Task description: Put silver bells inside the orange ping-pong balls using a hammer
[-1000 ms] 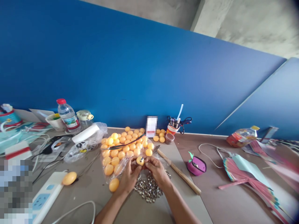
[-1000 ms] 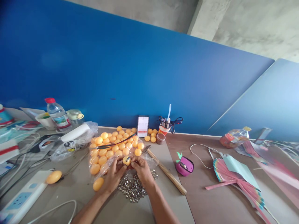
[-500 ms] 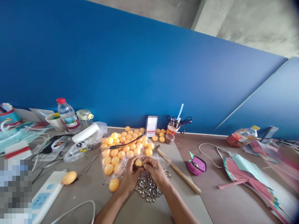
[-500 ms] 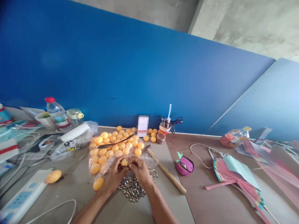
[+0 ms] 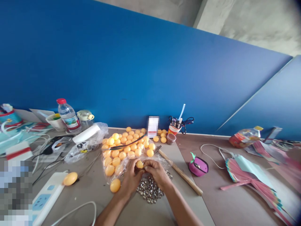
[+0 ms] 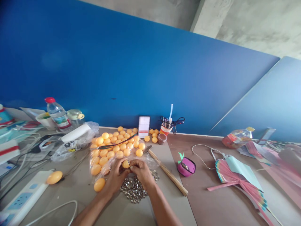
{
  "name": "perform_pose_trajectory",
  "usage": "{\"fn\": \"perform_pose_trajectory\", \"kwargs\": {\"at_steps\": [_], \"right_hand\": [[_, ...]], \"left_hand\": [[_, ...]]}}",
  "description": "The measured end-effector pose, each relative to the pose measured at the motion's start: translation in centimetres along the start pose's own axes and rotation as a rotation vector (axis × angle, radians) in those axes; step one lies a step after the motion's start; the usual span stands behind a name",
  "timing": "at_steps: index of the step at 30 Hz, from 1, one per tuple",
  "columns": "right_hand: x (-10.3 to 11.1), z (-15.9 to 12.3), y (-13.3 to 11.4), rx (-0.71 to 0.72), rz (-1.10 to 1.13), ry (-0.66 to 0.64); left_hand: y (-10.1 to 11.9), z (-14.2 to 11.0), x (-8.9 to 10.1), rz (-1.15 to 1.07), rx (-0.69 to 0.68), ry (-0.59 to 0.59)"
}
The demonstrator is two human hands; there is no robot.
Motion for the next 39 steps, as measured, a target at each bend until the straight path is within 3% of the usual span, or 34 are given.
{"fn": "perform_pose_trajectory", "kwargs": {"at_steps": [15,39], "right_hand": [[0.2,0.1,0.5,-0.080,-0.008,0.031],[-0.8,0.1,1.5,0.015,-0.048,0.152]], "left_hand": [[-0.3,-0.3,-0.1,0.086,-0.047,-0.014],[-0.6,-0.4,0.0,0.171,-0.115,-0.008]]}}
Point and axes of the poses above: each hand's wrist, its own z-axis towards the middle knuckle, its own x-axis out of the back of the hand, y = z × x, the point moved 3 cm from there along z, towards the middle knuckle
